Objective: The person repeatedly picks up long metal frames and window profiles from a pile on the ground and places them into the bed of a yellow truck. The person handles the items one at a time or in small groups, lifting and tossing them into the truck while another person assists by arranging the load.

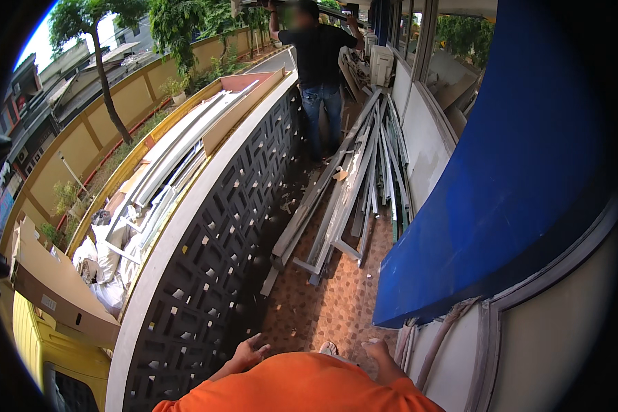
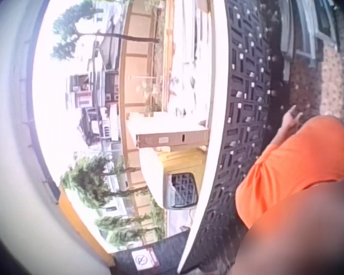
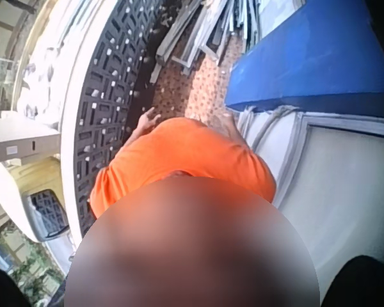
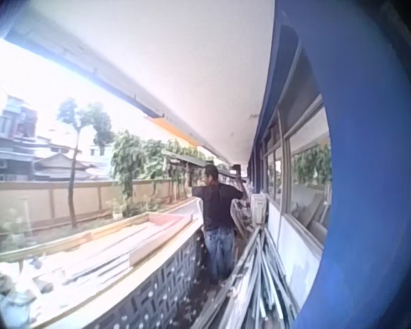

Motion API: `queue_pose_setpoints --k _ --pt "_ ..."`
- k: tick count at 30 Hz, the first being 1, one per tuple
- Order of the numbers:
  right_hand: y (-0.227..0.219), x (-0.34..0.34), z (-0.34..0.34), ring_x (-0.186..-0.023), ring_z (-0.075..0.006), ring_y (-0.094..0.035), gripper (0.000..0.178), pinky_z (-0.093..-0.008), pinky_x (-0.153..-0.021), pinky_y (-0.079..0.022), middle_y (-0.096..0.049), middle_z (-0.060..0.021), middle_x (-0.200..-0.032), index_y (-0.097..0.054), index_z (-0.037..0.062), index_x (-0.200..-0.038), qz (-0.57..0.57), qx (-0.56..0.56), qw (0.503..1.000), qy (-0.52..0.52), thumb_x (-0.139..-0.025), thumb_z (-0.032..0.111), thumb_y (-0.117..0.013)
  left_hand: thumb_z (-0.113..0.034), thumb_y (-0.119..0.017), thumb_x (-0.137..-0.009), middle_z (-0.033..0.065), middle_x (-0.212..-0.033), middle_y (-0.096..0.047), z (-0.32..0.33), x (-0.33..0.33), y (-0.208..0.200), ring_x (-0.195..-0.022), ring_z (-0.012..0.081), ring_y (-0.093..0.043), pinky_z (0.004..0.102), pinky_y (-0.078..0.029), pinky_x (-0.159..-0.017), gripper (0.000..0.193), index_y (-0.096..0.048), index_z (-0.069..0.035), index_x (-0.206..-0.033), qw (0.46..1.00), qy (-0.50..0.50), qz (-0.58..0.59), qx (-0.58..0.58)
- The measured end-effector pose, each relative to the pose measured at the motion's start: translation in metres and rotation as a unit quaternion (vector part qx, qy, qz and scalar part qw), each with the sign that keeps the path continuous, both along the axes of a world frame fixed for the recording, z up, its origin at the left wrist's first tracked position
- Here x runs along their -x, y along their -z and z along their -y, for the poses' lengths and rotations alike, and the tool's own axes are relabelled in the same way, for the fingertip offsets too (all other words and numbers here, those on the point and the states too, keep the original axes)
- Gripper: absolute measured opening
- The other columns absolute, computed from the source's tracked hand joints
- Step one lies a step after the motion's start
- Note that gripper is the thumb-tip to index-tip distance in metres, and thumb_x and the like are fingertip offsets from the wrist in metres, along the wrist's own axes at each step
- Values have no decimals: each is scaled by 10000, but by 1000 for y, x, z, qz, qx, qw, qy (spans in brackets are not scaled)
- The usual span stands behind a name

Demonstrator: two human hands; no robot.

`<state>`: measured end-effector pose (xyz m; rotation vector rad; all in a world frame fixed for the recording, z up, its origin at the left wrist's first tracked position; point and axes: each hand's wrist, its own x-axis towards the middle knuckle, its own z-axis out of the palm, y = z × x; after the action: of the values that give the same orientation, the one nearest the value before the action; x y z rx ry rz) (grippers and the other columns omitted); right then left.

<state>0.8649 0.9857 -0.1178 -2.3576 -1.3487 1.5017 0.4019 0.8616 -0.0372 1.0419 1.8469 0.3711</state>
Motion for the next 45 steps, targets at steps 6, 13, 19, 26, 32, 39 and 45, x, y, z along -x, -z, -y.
queue_pose_setpoints --k 6,13,19,26,32,39,45 --pt "49 -54 -40 -756 -212 -721 599 -353 -653 -566 -737 -161 -1050 -603 -39 -1342 -5 -31 999 -8 -885 318 -752 -560 -758 -840 215 -1417 -585 2 0 62 -1310 305 -579 355 -473 -1065 913 -442 -19 -1504 993 -107 -17 41" --pt "83 -103 -29 -871 -242 -739 527 -357 -797 -561 -765 -138 -963 -699 -52 -1173 42 41 997 42 -836 350 -754 -537 -758 -848 226 -1288 -670 48 18 74 -1222 279 -647 341 -493 -1028 914 -435 22 -1495 969 -185 -82 143" --pt "93 -96 -47 -896 -260 -734 476 -369 -816 -552 -765 -143 -1011 -724 -43 -1120 15 62 997 -44 -836 338 -747 -542 -749 -856 224 -1209 -706 41 20 95 -1182 262 -671 337 -512 -995 938 -416 74 -1481 967 -209 -49 138" --pt "69 -44 -123 -768 -231 -740 531 -371 -683 -594 -742 -164 -1015 -635 -32 -1300 -6 35 999 10 -894 295 -737 -509 -775 -850 224 -1245 -686 -59 37 109 -1138 265 -687 322 -528 -947 932 -403 30 -1513 972 -217 11 86" --pt "7 1 -210 -798 -226 -739 594 -340 -658 -587 -742 -174 -1044 -586 -18 -1373 46 -14 999 20 -908 314 -751 -476 -762 -868 268 -1352 -613 -158 82 123 -1225 305 -638 354 -503 -1007 916 -382 52 -1513 966 -242 83 34" --pt "-20 52 -247 -782 -209 -730 605 -333 -651 -582 -750 -156 -995 -591 6 -1380 53 -13 999 6 -909 352 -749 -496 -723 -882 283 -1324 -627 -241 145 135 -1261 343 -612 368 -464 -1061 868 -421 40 -1495 990 -141 15 -24" --pt "-8 62 -268 -659 -169 -652 598 -318 -598 -543 -708 -88 -798 -599 11 -1376 112 40 986 -121 -905 344 -756 -458 -737 -889 268 -1339 -621 -268 168 131 -1262 320 -611 368 -467 -1058 841 -426 34 -1496 977 -210 35 -23"
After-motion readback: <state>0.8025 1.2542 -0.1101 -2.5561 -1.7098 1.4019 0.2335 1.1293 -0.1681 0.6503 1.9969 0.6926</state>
